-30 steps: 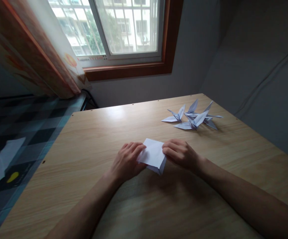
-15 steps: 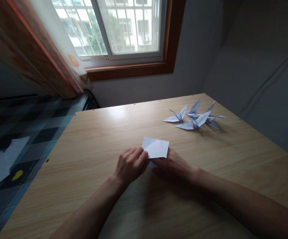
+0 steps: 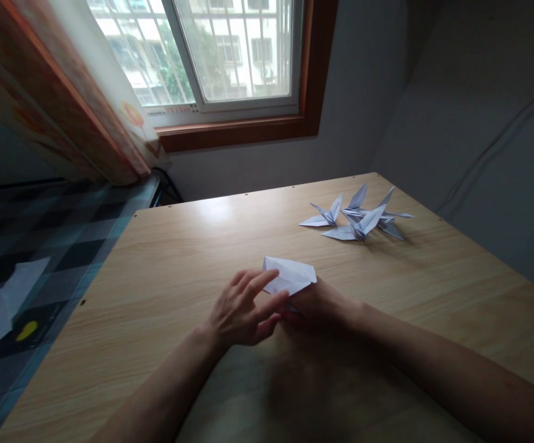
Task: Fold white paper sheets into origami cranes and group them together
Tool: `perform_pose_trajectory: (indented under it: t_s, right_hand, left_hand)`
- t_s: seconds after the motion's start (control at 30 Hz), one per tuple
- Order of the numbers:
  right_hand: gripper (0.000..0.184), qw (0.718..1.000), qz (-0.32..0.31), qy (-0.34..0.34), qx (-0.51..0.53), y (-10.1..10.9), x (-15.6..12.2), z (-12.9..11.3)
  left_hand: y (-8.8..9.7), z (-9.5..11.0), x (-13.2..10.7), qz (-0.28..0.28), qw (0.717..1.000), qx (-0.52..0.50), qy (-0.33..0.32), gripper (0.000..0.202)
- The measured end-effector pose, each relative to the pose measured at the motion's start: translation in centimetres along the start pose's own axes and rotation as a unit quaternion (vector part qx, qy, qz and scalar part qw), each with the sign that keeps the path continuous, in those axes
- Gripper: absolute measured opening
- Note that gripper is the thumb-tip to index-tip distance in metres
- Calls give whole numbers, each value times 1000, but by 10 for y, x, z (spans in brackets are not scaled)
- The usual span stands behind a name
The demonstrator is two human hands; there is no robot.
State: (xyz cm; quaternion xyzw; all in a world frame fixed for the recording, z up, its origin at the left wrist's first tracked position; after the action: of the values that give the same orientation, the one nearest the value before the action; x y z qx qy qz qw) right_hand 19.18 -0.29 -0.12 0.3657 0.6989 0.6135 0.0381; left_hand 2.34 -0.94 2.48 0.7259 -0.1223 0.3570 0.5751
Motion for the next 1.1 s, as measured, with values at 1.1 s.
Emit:
perform_pose_trajectory:
  t_s: [1.1]
  right_hand:
    - [18,996,-4,-21,83,16,-26,26]
  left_hand:
    - [2,3,9,-82,986,145,-32,8]
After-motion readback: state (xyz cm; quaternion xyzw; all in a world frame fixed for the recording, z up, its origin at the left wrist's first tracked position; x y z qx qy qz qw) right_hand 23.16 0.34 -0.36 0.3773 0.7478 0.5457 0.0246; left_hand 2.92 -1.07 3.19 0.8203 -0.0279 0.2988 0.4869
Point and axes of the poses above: each hand's wrist, its own x-axis towards the middle knuckle, its own y-axis out of the back of the hand, z = x × y, the point moved 3 cm from there along x, towards the middle knuckle, and after that the axes turned 3 degrees about -x, right-handed, at the moved point
